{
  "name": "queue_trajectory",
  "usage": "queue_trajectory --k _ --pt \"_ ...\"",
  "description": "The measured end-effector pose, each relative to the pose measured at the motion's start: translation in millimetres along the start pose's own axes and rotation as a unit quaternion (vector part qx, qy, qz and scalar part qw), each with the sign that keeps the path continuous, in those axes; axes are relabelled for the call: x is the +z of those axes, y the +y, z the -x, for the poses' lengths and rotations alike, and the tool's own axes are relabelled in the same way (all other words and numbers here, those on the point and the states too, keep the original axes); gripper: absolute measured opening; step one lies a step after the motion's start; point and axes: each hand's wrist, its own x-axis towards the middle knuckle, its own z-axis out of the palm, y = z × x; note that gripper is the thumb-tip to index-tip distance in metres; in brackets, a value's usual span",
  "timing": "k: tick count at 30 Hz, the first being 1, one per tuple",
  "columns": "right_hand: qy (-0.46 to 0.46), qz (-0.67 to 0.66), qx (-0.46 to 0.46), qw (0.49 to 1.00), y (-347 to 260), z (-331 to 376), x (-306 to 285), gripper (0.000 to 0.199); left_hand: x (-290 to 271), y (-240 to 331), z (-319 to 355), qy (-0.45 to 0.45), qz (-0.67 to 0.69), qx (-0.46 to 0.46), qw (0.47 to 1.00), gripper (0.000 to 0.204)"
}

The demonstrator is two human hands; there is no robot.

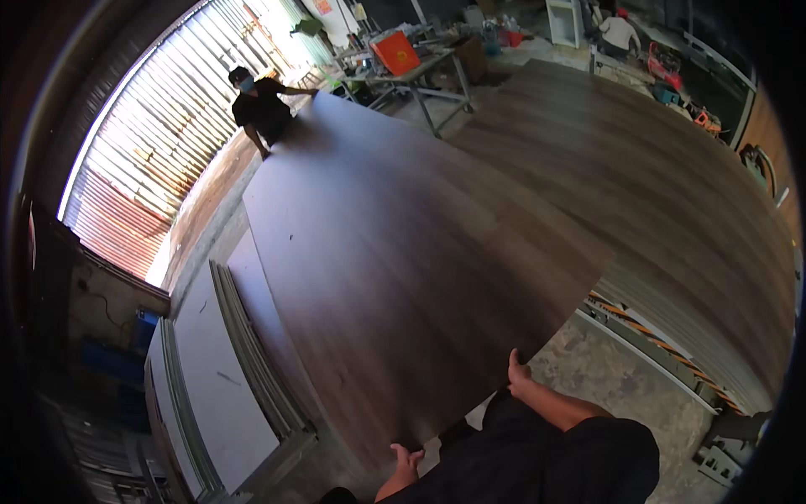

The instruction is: The person carries large wooden panels together with an assistant and places them onto a machine surface by hand.

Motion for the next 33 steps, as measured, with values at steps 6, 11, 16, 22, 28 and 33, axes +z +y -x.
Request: queue_trajectory --k 6,11,16,22,28,33 --pt "-0.045 -0.108 -0.026 0.993 -11 -64 -177 0.101 107 -160 58 -0.055 0.217 0.004 0.975 0.11" --pt "-0.049 -0.065 -0.035 0.996 -35 -34 -320 0.08 158 -300 98 -0.113 0.309 0.044 0.943 0.094" --pt "-0.043 -0.109 -0.034 0.992 -24 -11 -469 0.058 193 -410 157 -0.166 0.353 0.008 0.921 0.082" --pt "-0.204 0.09 -0.03 0.974 34 41 -590 0.027 174 -520 177 -0.09 0.42 -0.058 0.901 0.08" --pt "-0.369 0.309 -0.009 0.876 159 47 -746 0.044 212 -632 239 -0.08 0.412 0.021 0.908 0.077" --pt "-0.477 0.452 -0.138 0.741 252 114 -844 0.066 276 -750 341 0.041 0.435 -0.043 0.898 0.073"
